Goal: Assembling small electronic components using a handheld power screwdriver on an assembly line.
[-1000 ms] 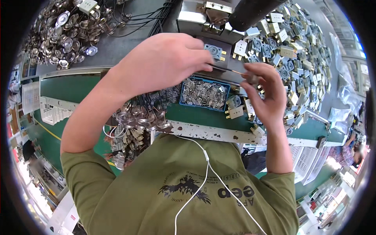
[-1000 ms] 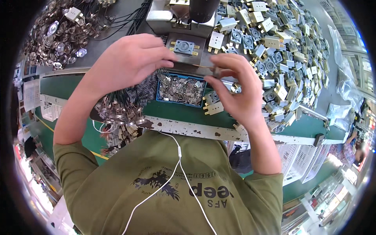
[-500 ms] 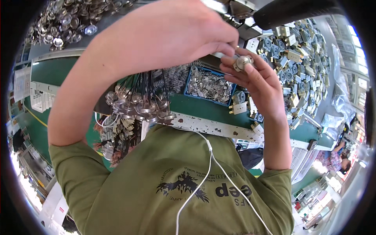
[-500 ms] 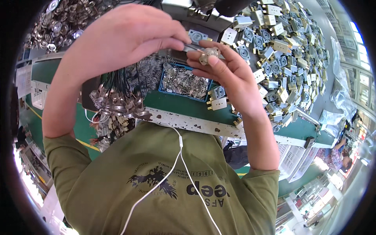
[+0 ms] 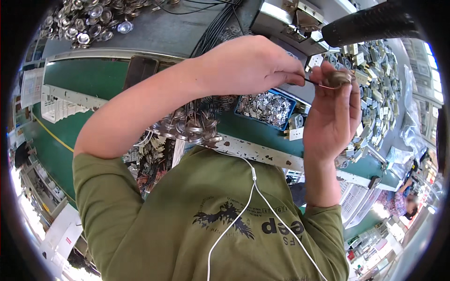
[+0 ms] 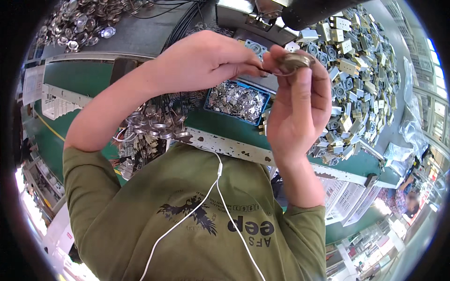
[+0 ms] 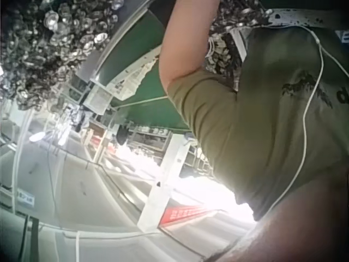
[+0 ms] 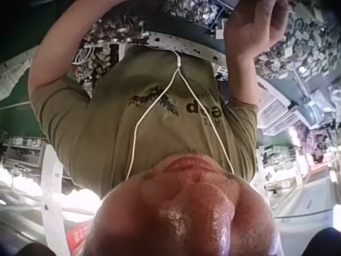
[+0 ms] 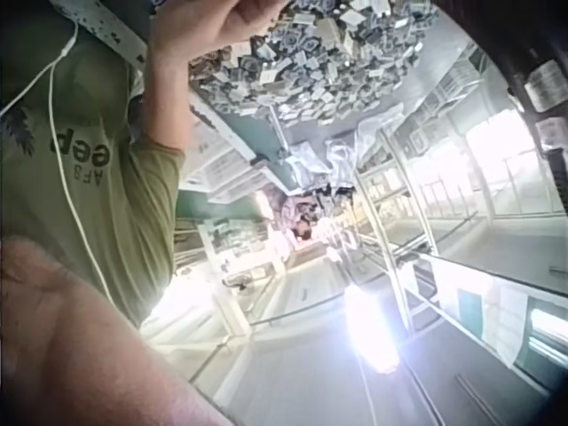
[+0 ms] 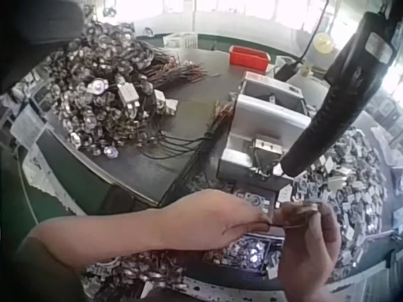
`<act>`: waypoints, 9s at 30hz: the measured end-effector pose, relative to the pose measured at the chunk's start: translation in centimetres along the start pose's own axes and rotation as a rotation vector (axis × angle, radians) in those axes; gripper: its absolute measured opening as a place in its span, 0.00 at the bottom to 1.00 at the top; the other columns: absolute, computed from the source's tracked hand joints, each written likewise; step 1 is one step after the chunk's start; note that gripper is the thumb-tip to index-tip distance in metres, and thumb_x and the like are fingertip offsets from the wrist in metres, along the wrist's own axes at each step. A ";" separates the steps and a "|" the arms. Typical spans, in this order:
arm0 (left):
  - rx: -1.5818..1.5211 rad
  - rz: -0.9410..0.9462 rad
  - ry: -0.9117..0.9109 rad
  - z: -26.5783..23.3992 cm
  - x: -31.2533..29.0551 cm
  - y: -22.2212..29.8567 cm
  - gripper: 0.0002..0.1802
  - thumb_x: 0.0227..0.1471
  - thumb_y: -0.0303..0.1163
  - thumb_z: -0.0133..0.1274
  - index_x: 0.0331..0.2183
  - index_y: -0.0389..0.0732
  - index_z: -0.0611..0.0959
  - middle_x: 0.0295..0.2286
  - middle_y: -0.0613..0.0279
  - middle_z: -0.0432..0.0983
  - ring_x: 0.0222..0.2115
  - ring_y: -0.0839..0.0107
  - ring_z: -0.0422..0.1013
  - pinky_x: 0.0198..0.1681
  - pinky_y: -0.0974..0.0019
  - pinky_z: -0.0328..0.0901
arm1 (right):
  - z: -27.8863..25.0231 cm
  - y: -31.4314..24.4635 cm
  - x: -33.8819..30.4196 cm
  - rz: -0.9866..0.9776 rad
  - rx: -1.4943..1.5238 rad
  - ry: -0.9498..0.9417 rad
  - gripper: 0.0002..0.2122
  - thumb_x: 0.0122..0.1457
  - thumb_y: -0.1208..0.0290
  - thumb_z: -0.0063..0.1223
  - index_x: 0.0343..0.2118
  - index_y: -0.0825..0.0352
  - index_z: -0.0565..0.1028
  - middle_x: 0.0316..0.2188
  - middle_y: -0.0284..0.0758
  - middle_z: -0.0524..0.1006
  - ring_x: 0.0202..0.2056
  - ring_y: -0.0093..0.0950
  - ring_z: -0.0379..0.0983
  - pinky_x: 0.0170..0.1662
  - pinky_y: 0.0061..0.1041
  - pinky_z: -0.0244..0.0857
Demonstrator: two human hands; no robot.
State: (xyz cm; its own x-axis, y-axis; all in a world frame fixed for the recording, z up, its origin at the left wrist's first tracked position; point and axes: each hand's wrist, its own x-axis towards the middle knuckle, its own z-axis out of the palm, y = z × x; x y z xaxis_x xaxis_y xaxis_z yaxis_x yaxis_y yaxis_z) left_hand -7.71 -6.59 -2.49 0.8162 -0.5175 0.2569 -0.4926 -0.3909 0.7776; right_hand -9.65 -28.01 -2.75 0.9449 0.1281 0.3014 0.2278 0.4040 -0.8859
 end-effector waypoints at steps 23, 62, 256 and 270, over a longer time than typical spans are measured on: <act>0.654 0.313 0.011 -0.8 -0.7 0.1 0.15 0.52 0.44 0.62 0.29 0.43 0.78 0.22 0.65 0.75 0.28 0.64 0.77 0.32 0.60 0.71 | -1.4 -2.4 2.5 0.467 -0.771 -0.542 0.15 0.64 0.75 0.58 0.53 0.68 0.79 0.33 0.36 0.82 0.36 0.20 0.77 0.42 0.22 0.71; 0.600 -0.080 -0.270 -2.0 2.8 -1.8 0.18 0.61 0.44 0.54 0.52 0.60 0.82 0.33 0.58 0.84 0.36 0.57 0.81 0.37 0.53 0.74 | 4.8 -5.9 13.6 -0.630 -0.509 0.088 0.11 0.63 0.69 0.60 0.41 0.72 0.76 0.32 0.42 0.81 0.29 0.26 0.77 0.33 0.25 0.72; 0.633 -0.141 -0.153 -1.3 2.0 -1.5 0.14 0.54 0.39 0.62 0.36 0.38 0.83 0.31 0.54 0.81 0.38 0.54 0.79 0.43 0.53 0.72 | 7.5 -1.2 9.5 -0.309 -0.290 -0.015 0.20 0.56 0.84 0.65 0.48 0.70 0.67 0.34 0.36 0.80 0.29 0.22 0.78 0.29 0.21 0.74; 0.597 -0.061 -0.069 -0.6 1.6 -3.8 0.14 0.54 0.41 0.63 0.34 0.40 0.86 0.32 0.57 0.80 0.39 0.57 0.78 0.45 0.55 0.71 | 9.2 -1.1 9.2 -0.418 -0.158 -0.110 0.18 0.55 0.86 0.61 0.48 0.74 0.71 0.38 0.42 0.81 0.29 0.25 0.80 0.31 0.24 0.78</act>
State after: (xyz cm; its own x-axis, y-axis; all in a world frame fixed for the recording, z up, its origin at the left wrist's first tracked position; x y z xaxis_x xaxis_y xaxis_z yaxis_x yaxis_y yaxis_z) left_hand -4.35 -5.43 -4.69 0.8368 -0.5211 0.1681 -0.5460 -0.7710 0.3278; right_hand -3.36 -18.90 4.24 0.7357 0.0825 0.6723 0.6252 0.2991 -0.7209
